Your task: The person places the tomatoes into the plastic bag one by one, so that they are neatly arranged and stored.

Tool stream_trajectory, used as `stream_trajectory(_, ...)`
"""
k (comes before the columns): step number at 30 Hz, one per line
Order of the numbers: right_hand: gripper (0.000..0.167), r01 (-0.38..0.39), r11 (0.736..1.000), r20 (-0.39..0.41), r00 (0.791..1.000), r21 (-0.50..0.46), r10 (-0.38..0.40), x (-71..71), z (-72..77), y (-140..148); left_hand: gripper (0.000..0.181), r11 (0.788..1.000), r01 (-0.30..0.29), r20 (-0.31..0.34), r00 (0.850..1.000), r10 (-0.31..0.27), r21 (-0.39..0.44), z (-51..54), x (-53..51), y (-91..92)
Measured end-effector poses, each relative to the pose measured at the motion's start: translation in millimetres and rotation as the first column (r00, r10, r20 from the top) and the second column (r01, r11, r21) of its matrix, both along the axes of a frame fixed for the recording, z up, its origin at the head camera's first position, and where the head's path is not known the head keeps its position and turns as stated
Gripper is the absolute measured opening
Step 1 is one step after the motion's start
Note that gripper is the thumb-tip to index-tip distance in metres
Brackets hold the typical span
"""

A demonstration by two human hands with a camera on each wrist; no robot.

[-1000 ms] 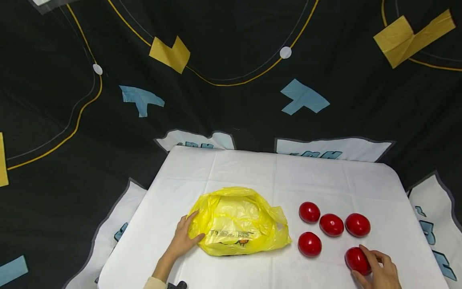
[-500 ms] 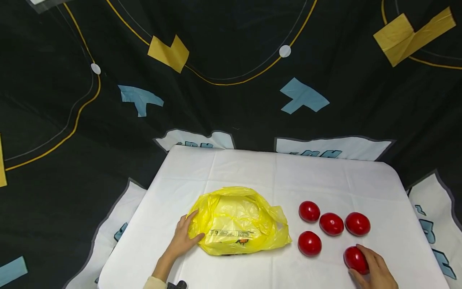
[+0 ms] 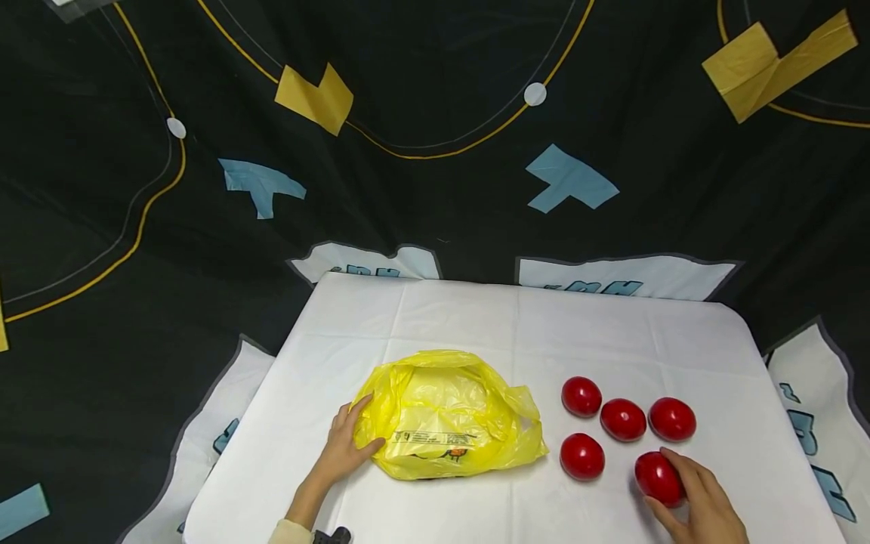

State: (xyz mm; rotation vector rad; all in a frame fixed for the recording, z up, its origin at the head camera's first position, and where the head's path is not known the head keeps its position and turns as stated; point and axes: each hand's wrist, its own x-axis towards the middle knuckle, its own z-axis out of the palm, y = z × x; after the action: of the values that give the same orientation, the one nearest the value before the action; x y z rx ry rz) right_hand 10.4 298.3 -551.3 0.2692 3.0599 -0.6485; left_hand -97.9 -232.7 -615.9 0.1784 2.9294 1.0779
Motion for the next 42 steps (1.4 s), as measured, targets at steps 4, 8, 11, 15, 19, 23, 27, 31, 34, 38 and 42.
stream_trajectory(4,0.099,-0.036,0.999,0.025,0.999,-0.036,0.037,-6.1,15.5,-7.7,0.084,1.0,0.005,-0.009,1.0,-0.005,0.003,0.1,0.0,-0.2)
stream_trajectory(8,0.099,-0.076,0.994,0.042,0.996,-0.074,0.079,-11.6,26.7,-13.8,0.085,1.0,0.008,-0.014,1.0,-0.007,0.008,-0.1,-0.2,-0.4)
stream_trajectory(11,0.101,-0.1,0.99,0.048,0.993,-0.098,0.105,-15.4,34.3,-19.2,0.085,1.0,0.004,-0.012,1.0,-0.004,0.004,-1.0,-0.6,-0.8)
stream_trajectory(15,0.1,-0.137,0.983,0.018,0.99,-0.118,0.141,-19.2,42.8,-28.7,0.085,1.0,-0.002,0.002,1.0,0.002,0.005,-2.2,-0.7,-1.0)
stream_trajectory(19,0.098,-0.17,0.977,-0.031,0.985,-0.128,0.167,-23.7,50.9,-41.5,0.085,1.0,-0.001,0.001,1.0,0.001,0.0,-2.3,-0.3,-1.2)
stream_trajectory(23,0.097,-0.208,0.968,-0.105,0.975,-0.14,0.194,-30.6,60.4,-55.3,0.085,1.0,0.004,-0.015,1.0,-0.004,-0.007,-0.7,0.0,-0.2)
stream_trajectory(27,0.092,-0.268,0.953,-0.181,0.953,-0.14,0.242,-39.0,69.0,-71.1,0.085,1.0,0.007,-0.027,1.0,-0.008,-0.009,0.8,0.1,1.1)
stream_trajectory(31,0.085,-0.338,0.933,-0.245,0.922,-0.126,0.301,-47.9,75.0,-86.7,0.085,1.0,0.001,-0.016,1.0,-0.001,-0.006,-0.8,0.1,0.9)
stream_trajectory(34,0.079,-0.389,0.916,-0.293,0.891,-0.102,0.346,-54.0,76.1,-97.9,0.085,1.0,0.001,-0.012,1.0,-0.001,0.0,-2.9,-0.1,0.0)
stream_trajectory(38,0.076,-0.443,0.891,-0.308,0.865,-0.1,0.396,-62.1,76.1,-111.6,0.085,1.0,0.006,-0.022,1.0,-0.006,0.002,-3.4,0.0,-0.3)
stream_trajectory(42,0.074,-0.497,0.862,-0.334,0.834,-0.104,0.44,-69.6,73.8,-123.4,0.085,1.0,0.007,-0.027,1.0,-0.006,0.004,-0.4,-0.5,1.0)
